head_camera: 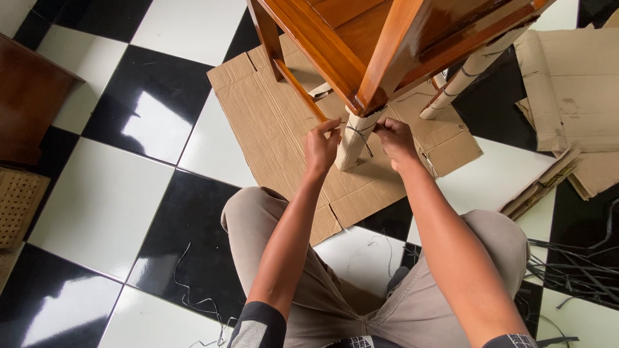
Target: Wrapping the legs of a wooden chair with cardboard and securing them with plastic ties.
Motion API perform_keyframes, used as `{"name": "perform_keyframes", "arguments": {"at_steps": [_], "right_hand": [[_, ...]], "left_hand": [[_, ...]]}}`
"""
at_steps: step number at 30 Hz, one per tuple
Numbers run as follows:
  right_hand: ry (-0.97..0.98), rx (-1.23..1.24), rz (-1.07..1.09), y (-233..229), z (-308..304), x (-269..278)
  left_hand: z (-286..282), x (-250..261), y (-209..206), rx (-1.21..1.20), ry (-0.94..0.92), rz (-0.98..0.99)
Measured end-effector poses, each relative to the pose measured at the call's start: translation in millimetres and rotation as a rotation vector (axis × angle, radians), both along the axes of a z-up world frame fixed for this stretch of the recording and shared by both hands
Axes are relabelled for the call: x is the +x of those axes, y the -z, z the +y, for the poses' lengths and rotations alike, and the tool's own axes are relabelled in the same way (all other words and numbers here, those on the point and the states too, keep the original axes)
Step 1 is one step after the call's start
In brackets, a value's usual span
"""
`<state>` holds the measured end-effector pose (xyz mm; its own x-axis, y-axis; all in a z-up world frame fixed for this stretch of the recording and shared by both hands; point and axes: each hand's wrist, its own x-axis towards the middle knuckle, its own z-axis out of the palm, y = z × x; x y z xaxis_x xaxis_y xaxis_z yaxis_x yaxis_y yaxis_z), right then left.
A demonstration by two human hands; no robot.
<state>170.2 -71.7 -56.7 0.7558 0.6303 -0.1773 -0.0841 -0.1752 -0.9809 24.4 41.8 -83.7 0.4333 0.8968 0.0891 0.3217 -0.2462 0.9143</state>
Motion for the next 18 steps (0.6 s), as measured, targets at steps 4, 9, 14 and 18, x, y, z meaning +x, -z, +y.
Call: {"name": "perform_keyframes", "arguments": {"at_steps": [4,9,14,18], "right_hand": [[0.056,0.032,-0.045,3,-9,-10],[0.115,-0.010,-0.058,27,-22,-16],[0.128,0.004,-0.063,35,-30,-32],[0.113,0.018,0.014,37,-40,-47]], "left_hand": [[-4,-9,-2,0.216,-0.014,0.116],[-15,-22,-26,0.193,0.032,0.315],[-23,-31,-16,0.188,0.000,0.355],[-30,-32,-5,-0.099,-0.006,0.103]]}}
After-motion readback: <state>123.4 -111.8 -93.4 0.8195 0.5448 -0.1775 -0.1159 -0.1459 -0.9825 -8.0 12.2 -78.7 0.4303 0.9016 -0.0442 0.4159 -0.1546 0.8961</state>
